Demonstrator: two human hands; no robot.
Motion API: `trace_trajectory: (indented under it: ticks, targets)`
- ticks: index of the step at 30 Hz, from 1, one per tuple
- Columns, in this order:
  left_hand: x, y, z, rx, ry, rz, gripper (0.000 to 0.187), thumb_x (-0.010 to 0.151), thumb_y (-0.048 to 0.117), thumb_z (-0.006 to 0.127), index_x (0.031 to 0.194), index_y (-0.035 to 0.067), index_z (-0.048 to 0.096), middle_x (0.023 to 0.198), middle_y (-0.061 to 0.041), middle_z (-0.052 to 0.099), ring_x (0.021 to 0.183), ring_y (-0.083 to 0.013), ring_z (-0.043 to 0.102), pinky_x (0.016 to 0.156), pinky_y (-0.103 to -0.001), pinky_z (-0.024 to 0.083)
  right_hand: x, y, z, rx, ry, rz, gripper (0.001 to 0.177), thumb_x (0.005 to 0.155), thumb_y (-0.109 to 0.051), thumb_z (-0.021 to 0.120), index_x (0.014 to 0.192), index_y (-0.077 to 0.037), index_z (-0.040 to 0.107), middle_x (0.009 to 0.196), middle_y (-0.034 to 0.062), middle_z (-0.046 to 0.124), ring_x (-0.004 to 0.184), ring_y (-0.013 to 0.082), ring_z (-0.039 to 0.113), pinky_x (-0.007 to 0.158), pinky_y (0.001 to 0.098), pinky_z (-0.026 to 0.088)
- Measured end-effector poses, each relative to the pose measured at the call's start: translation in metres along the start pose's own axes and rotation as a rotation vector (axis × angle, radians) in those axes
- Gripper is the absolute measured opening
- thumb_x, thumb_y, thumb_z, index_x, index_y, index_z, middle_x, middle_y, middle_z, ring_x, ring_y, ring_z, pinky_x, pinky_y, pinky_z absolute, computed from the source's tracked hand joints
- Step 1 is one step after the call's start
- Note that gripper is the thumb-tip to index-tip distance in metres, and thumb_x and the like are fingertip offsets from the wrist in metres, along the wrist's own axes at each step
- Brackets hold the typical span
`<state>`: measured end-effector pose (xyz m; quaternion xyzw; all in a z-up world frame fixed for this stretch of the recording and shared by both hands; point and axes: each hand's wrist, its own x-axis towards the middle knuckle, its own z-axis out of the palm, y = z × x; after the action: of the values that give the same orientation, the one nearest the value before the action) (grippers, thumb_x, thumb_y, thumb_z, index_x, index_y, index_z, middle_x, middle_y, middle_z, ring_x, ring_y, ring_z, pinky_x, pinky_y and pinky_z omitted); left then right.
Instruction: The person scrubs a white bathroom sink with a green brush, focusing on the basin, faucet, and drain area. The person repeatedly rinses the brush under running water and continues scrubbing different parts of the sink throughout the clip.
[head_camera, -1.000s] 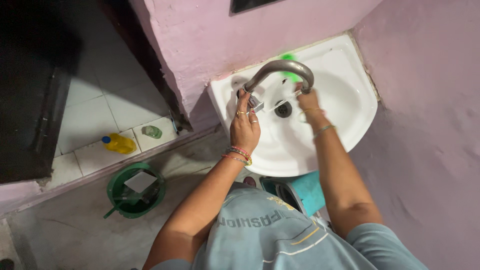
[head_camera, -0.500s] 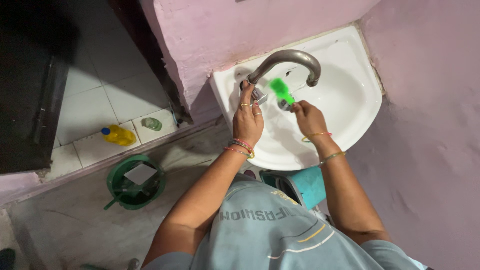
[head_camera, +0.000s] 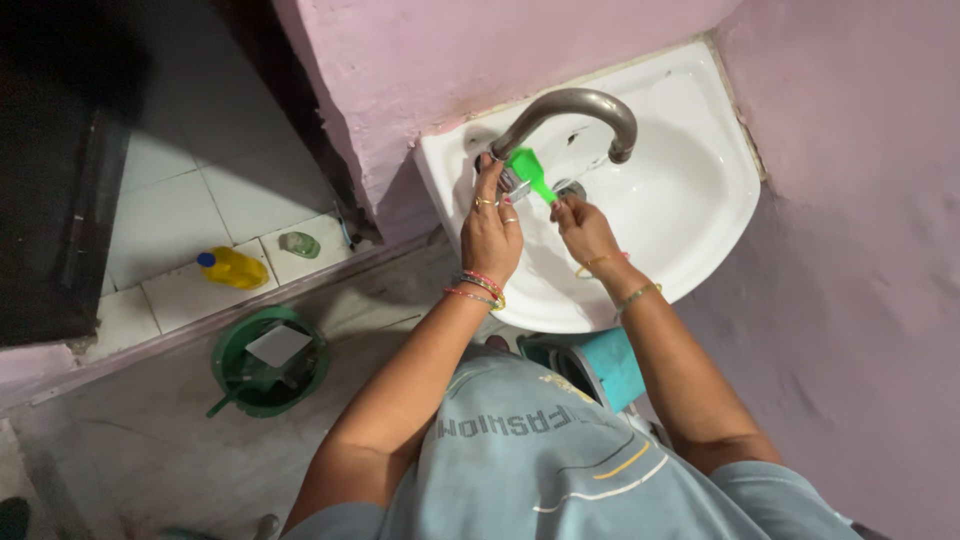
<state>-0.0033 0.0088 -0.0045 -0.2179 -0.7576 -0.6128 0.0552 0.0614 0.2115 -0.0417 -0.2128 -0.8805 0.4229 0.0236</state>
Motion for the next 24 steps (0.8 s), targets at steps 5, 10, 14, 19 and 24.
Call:
trace_trajectory:
  ticks: [5,10,14,19,24]
  targets:
    - [0.003,0.005,-0.004,0.004,-0.012,-0.04,0.058,0.095,-0.001,0.049,0.151,0.006,0.041,0.161,-0.024,0.041,0.144,-0.0401,0.05,0.113,-0.041,0.049,-0.037,-0.026,-0.025,-0.501,-0.137,0.158,0.021,0.1,-0.031,0.058,0.098,-0.016,0.073,0.082,0.0086,0.072,0.076,0.0304,0.065,0.067,0.0434,0.046]
    - [0.002,0.006,-0.002,0.036,-0.008,-0.007,0.054,0.097,0.0,0.051,0.15,0.005,0.041,0.161,-0.025,0.042,0.145,-0.0408,0.049,0.115,-0.041,0.048,-0.002,-0.024,-0.03,-0.806,-0.001,-0.34,0.018,0.094,-0.032,0.061,0.092,-0.021,0.076,0.082,0.0018,0.074,0.076,0.0276,0.071,0.074,0.0497,0.047]
    - [0.003,0.005,-0.003,0.023,-0.008,0.019,0.057,0.098,0.0,0.05,0.153,0.004,0.038,0.162,-0.025,0.04,0.146,-0.0414,0.048,0.117,-0.042,0.048,0.062,0.022,-0.064,-1.195,0.099,-0.16,0.024,0.1,-0.029,0.055,0.095,-0.024,0.078,0.086,0.0028,0.076,0.077,0.027,0.072,0.087,0.0564,0.043]
    - [0.0,0.004,-0.004,0.011,-0.03,-0.029,0.059,0.096,0.001,0.051,0.154,0.006,0.037,0.164,-0.024,0.038,0.145,-0.0404,0.049,0.114,-0.041,0.049,0.06,0.087,-0.154,-0.994,-0.07,0.357,0.033,0.101,-0.04,0.057,0.114,-0.017,0.078,0.109,0.0124,0.076,0.104,0.0358,0.069,0.086,0.053,0.05]
    - [0.001,0.005,-0.003,0.033,-0.015,-0.01,0.059,0.097,0.001,0.051,0.154,0.008,0.038,0.163,-0.023,0.039,0.146,-0.0403,0.048,0.116,-0.041,0.048,-0.019,0.063,-0.083,-0.809,-0.444,0.299,0.042,0.103,-0.041,0.048,0.125,-0.019,0.076,0.124,0.0136,0.074,0.115,0.0334,0.069,0.104,0.0434,0.051]
